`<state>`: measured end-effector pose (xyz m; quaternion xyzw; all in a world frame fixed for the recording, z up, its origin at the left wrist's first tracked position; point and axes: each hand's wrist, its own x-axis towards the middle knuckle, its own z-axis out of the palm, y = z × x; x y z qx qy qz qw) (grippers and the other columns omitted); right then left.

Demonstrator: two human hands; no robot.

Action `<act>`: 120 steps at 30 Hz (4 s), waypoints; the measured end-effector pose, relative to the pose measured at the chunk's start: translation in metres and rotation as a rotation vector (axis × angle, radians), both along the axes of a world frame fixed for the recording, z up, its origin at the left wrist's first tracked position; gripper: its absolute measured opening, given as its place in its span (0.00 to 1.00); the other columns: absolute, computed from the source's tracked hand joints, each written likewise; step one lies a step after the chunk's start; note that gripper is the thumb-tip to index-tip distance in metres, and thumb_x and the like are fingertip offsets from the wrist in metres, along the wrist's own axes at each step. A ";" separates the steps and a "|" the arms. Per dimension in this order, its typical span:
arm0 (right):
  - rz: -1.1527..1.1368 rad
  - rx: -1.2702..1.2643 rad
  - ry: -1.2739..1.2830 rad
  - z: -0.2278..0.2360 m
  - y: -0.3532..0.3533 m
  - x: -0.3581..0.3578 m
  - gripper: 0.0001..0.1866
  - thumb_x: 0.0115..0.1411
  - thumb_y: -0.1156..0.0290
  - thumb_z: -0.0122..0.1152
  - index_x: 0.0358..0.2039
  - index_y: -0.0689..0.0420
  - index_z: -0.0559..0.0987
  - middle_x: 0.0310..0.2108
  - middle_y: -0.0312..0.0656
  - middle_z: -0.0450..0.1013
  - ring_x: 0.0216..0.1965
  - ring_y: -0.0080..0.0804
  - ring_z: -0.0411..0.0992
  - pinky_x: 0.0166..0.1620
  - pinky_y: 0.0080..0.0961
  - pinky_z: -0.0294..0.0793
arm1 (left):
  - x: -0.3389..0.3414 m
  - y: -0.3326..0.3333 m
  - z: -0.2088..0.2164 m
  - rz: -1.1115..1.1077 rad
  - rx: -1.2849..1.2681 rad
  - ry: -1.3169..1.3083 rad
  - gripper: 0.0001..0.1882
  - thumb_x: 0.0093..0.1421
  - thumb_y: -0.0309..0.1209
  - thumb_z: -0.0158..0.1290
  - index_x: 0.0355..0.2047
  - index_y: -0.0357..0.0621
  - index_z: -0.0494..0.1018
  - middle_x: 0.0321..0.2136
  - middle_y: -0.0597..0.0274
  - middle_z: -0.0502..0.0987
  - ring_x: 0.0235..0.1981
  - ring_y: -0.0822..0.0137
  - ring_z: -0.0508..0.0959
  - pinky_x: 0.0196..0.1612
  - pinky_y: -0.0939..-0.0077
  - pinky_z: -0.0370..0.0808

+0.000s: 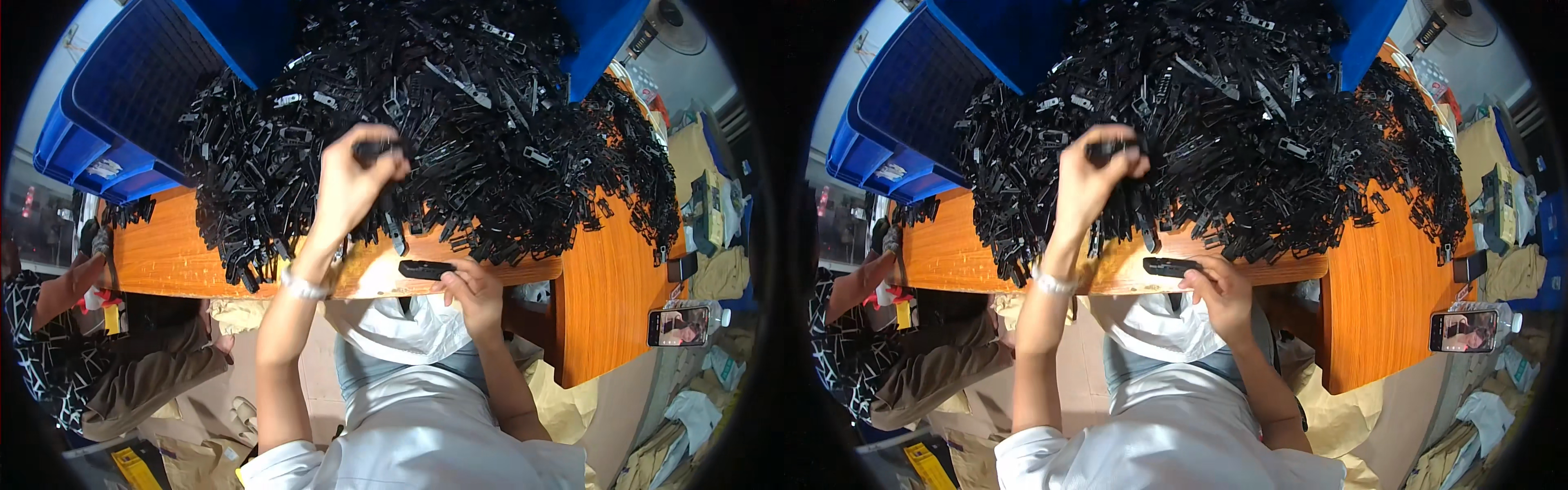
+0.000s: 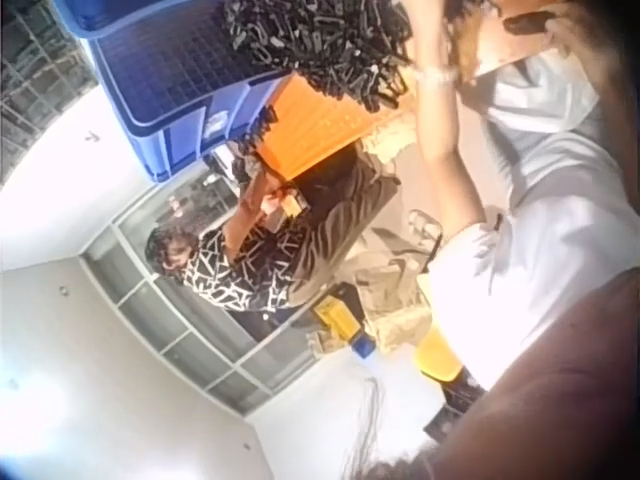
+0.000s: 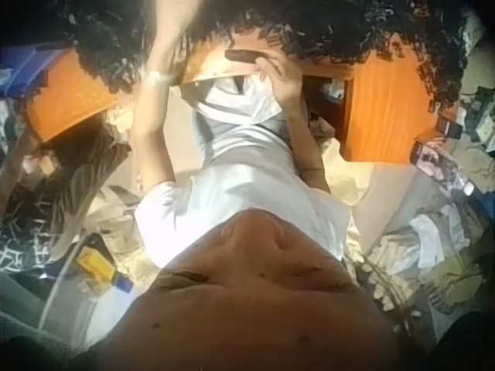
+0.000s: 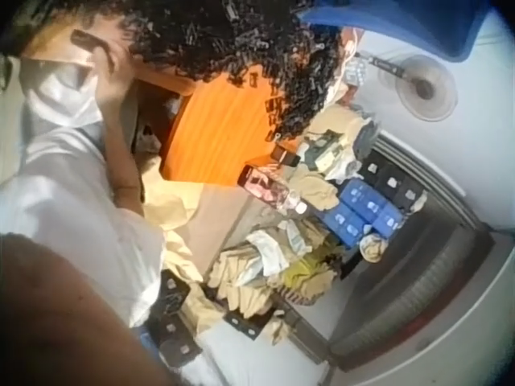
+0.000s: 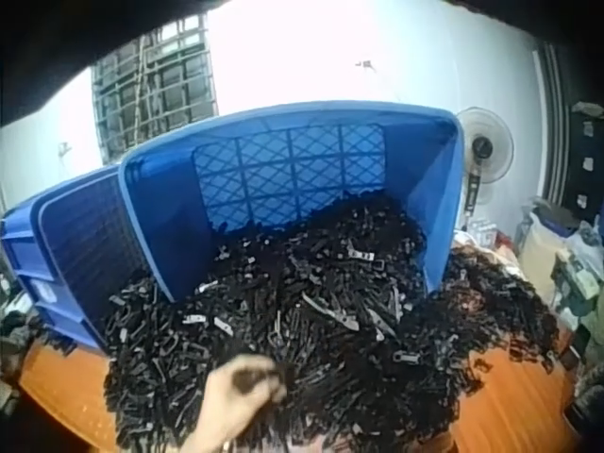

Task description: Inspecting and sorting a large pile of black garment zippers on a production workbench.

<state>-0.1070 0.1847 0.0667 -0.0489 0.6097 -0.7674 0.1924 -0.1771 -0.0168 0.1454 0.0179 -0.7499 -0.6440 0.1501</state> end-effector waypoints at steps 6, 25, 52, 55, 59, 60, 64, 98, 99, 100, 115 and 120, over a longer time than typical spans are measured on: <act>0.037 -0.193 0.140 0.015 -0.001 -0.002 0.15 0.51 0.86 0.50 0.41 0.66 0.72 0.21 0.45 0.71 0.18 0.29 0.70 0.25 0.22 0.72 | 0.091 0.014 -0.028 -0.168 0.089 -0.224 0.13 0.48 0.12 0.51 0.36 0.33 0.71 0.35 0.59 0.74 0.36 0.70 0.75 0.38 0.81 0.75; -0.007 0.144 0.331 0.013 -0.005 0.019 0.12 0.50 0.87 0.53 0.37 0.73 0.71 0.36 0.48 0.70 0.27 0.32 0.75 0.33 0.18 0.75 | 0.124 0.024 -0.039 -0.257 -0.152 -0.220 0.28 0.51 0.29 0.56 0.52 0.34 0.62 0.46 0.45 0.70 0.47 0.53 0.72 0.50 0.70 0.67; 0.378 0.393 0.585 0.010 -0.002 0.013 0.08 0.48 0.82 0.55 0.31 0.65 0.77 0.25 0.42 0.69 0.26 0.29 0.69 0.30 0.20 0.68 | 0.087 -0.025 -0.057 0.549 -0.907 0.026 0.06 0.51 0.26 0.55 0.23 0.35 0.72 0.21 0.55 0.68 0.19 0.60 0.71 0.20 0.69 0.66; 0.275 0.495 0.557 0.012 -0.003 0.013 0.08 0.51 0.78 0.55 0.33 0.63 0.76 0.25 0.45 0.69 0.24 0.35 0.69 0.29 0.24 0.67 | 0.079 -0.035 -0.059 0.574 -0.970 -0.013 0.07 0.49 0.27 0.56 0.23 0.35 0.72 0.21 0.54 0.68 0.20 0.55 0.70 0.21 0.66 0.65; -0.114 0.810 0.782 0.002 -0.008 0.001 0.10 0.52 0.73 0.55 0.35 0.62 0.75 0.26 0.45 0.70 0.24 0.40 0.69 0.27 0.27 0.68 | 0.082 -0.034 -0.063 0.615 -0.905 -0.011 0.06 0.49 0.26 0.57 0.23 0.35 0.73 0.22 0.55 0.68 0.20 0.58 0.70 0.21 0.69 0.65; -0.124 1.016 0.815 0.003 -0.008 -0.002 0.12 0.52 0.75 0.53 0.38 0.60 0.74 0.26 0.44 0.70 0.22 0.40 0.70 0.25 0.29 0.68 | 0.085 -0.031 -0.064 0.646 -0.865 -0.002 0.06 0.49 0.25 0.57 0.24 0.35 0.73 0.22 0.56 0.67 0.19 0.59 0.70 0.22 0.70 0.66; -0.104 1.191 0.860 0.003 -0.013 -0.002 0.11 0.51 0.76 0.55 0.37 0.59 0.75 0.27 0.44 0.70 0.23 0.42 0.70 0.25 0.31 0.69 | 0.100 -0.015 -0.062 0.649 -0.684 0.100 0.07 0.48 0.23 0.57 0.25 0.32 0.72 0.28 0.52 0.69 0.22 0.64 0.71 0.24 0.74 0.69; 0.036 0.360 0.837 0.012 -0.008 0.003 0.11 0.43 0.82 0.59 0.30 0.59 0.79 0.33 0.43 0.67 0.37 0.37 0.64 0.36 0.26 0.67 | 0.127 0.039 -0.066 -0.108 0.094 -0.076 0.19 0.47 0.15 0.56 0.42 0.31 0.69 0.39 0.52 0.75 0.39 0.67 0.76 0.42 0.77 0.74; 0.035 0.372 0.872 0.012 -0.007 0.001 0.11 0.43 0.82 0.59 0.30 0.59 0.78 0.34 0.43 0.67 0.37 0.37 0.64 0.37 0.27 0.67 | 0.127 0.039 -0.066 -0.097 0.015 -0.063 0.18 0.48 0.15 0.56 0.41 0.32 0.69 0.38 0.53 0.76 0.39 0.68 0.76 0.42 0.78 0.74; 0.040 0.376 0.908 0.012 -0.008 0.001 0.11 0.43 0.82 0.59 0.30 0.60 0.78 0.34 0.44 0.67 0.37 0.37 0.64 0.37 0.27 0.67 | 0.128 0.039 -0.066 -0.078 -0.067 -0.050 0.17 0.49 0.15 0.55 0.41 0.32 0.69 0.36 0.53 0.76 0.38 0.68 0.76 0.41 0.78 0.74; -0.207 0.096 0.268 -0.004 -0.001 0.016 0.05 0.51 0.81 0.50 0.26 0.70 0.73 0.35 0.41 0.67 0.27 0.17 0.65 0.31 0.12 0.65 | 0.095 0.046 -0.069 0.444 -0.572 -0.271 0.12 0.47 0.31 0.59 0.21 0.34 0.70 0.16 0.57 0.70 0.13 0.62 0.70 0.19 0.72 0.67; -0.151 0.100 0.244 -0.003 -0.005 0.012 0.05 0.50 0.84 0.53 0.29 0.71 0.74 0.36 0.42 0.67 0.30 0.21 0.67 0.33 0.14 0.68 | 0.120 0.040 -0.074 0.423 -0.358 -0.161 0.09 0.46 0.23 0.59 0.20 0.35 0.69 0.16 0.63 0.71 0.12 0.73 0.66 0.18 0.82 0.63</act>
